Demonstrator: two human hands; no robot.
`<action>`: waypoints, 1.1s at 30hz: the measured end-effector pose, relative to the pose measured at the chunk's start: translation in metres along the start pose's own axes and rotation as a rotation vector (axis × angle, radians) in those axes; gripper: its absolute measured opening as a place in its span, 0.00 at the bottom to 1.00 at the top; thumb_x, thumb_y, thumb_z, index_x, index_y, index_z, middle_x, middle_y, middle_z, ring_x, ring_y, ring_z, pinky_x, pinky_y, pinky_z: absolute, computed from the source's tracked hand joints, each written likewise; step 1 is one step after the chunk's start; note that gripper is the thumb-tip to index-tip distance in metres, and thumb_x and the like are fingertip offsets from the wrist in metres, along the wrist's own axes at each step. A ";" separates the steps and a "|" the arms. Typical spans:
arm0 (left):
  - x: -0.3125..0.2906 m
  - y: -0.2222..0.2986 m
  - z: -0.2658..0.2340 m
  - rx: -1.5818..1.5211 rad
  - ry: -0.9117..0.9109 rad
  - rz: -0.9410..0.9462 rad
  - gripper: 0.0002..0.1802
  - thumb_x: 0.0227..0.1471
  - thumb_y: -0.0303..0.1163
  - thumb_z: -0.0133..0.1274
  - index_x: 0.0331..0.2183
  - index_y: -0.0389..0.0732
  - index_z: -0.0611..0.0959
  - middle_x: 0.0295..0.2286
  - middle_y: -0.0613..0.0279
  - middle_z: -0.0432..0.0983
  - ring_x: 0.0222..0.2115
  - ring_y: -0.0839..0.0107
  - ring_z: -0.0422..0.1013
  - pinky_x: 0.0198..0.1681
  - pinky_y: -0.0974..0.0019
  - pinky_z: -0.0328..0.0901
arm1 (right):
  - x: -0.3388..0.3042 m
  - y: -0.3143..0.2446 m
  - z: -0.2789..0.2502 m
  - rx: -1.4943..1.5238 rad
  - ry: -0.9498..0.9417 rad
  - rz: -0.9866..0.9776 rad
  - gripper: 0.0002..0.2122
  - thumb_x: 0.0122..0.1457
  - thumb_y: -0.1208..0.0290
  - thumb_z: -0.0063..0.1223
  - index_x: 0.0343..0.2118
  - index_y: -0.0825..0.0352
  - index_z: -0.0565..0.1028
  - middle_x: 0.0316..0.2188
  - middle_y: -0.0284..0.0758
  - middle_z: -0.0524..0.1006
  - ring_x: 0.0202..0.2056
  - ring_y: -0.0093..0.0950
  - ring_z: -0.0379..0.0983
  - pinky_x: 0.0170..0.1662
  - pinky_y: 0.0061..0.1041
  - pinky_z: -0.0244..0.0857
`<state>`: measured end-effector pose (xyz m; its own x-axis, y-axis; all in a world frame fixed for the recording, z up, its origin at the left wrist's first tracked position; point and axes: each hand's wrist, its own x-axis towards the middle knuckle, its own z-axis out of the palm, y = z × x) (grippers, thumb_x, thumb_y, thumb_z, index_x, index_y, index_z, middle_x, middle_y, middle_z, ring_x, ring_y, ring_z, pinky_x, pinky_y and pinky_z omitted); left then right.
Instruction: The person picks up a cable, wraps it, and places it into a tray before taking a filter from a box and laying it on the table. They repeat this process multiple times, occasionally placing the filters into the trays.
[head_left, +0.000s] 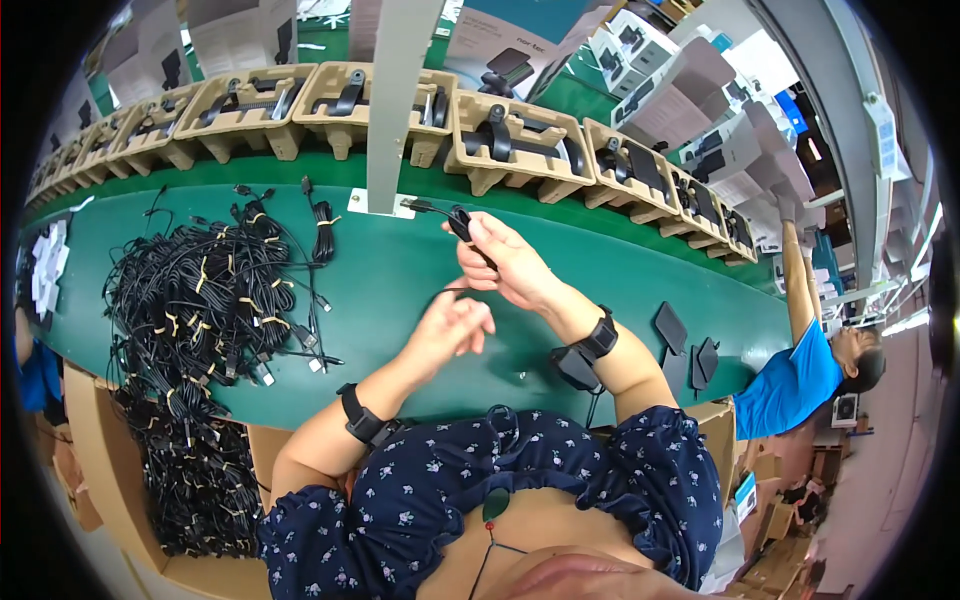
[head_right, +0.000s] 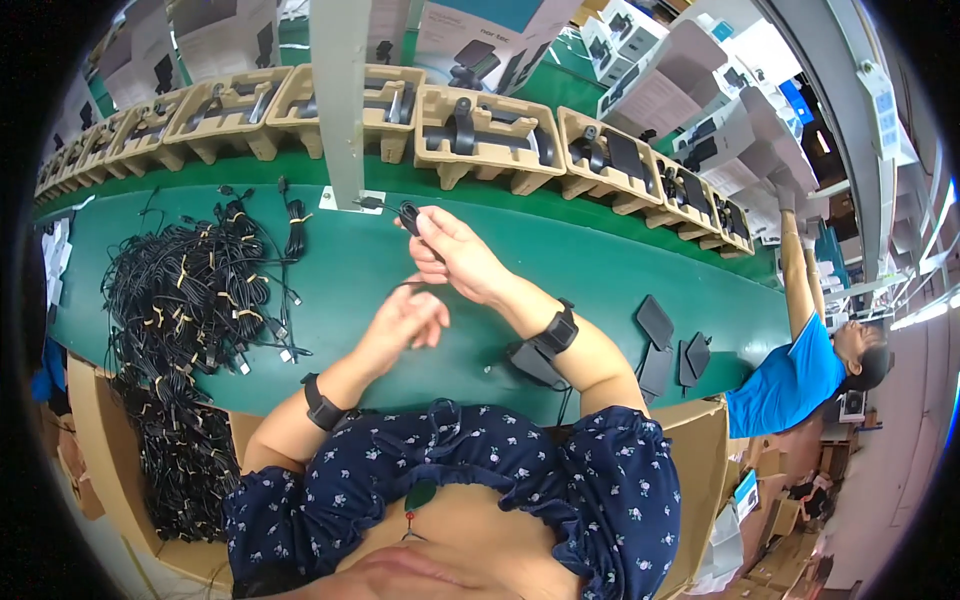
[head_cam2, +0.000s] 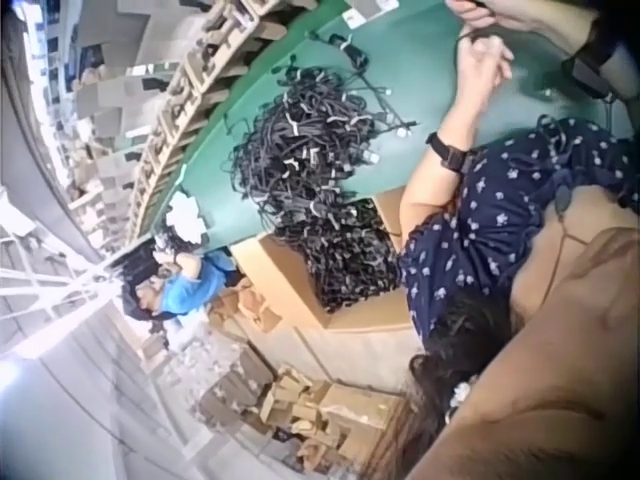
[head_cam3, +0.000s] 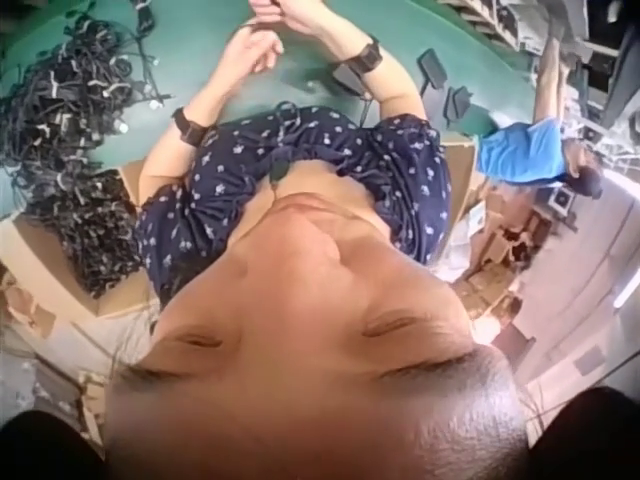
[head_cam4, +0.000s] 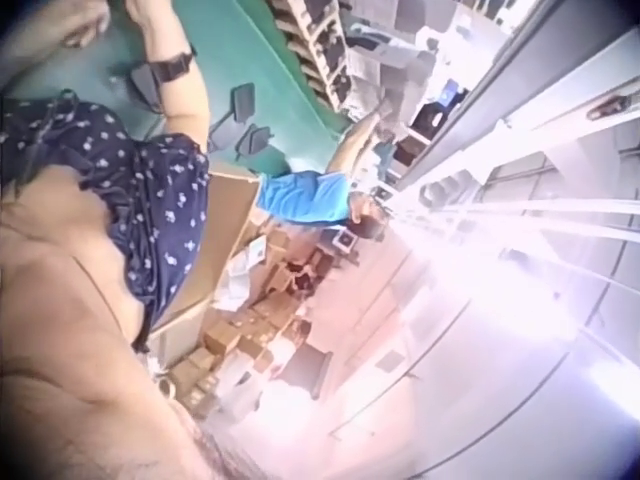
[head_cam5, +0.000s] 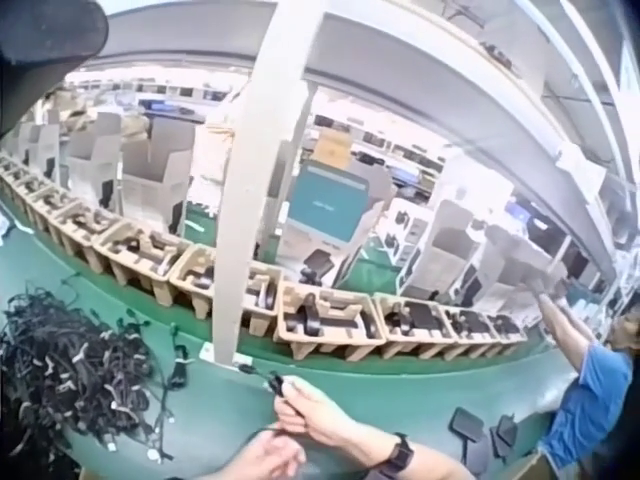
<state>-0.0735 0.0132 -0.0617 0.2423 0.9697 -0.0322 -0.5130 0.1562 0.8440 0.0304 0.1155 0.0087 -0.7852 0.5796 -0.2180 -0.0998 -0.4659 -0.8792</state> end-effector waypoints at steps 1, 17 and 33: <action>0.001 0.003 -0.001 0.007 -0.011 0.000 0.28 0.55 0.38 0.44 0.52 0.39 0.55 0.24 0.64 0.70 0.17 0.80 0.64 0.17 0.81 0.54 | -0.006 -0.004 -0.002 -0.001 0.005 -0.012 0.12 0.62 0.61 0.34 0.42 0.63 0.62 0.17 0.23 0.56 0.17 0.12 0.46 0.18 0.11 0.43; 0.004 -0.012 -0.018 -0.131 -0.091 -0.020 0.14 0.53 0.22 0.40 0.43 0.35 0.68 0.36 0.56 0.71 0.35 0.69 0.70 0.41 0.66 0.66 | -0.043 0.029 -0.010 -1.505 0.165 -0.216 0.18 0.53 0.64 0.47 0.47 0.64 0.65 0.39 0.44 0.71 0.38 0.40 0.70 0.40 0.35 0.66; 0.004 -0.007 -0.022 0.139 0.087 -0.079 0.11 0.52 0.20 0.40 0.40 0.35 0.70 0.31 0.58 0.71 0.26 0.74 0.68 0.29 0.75 0.63 | -0.015 -0.156 -0.198 -2.036 1.146 -0.031 0.15 0.51 0.57 0.48 0.30 0.65 0.74 0.23 0.41 0.76 0.30 0.39 0.74 0.33 0.35 0.67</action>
<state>-0.0866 0.0203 -0.0799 0.2026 0.9688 -0.1427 -0.3747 0.2113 0.9027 0.1787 0.3114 0.0653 -0.1879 0.9083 0.3738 0.9798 0.1467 0.1359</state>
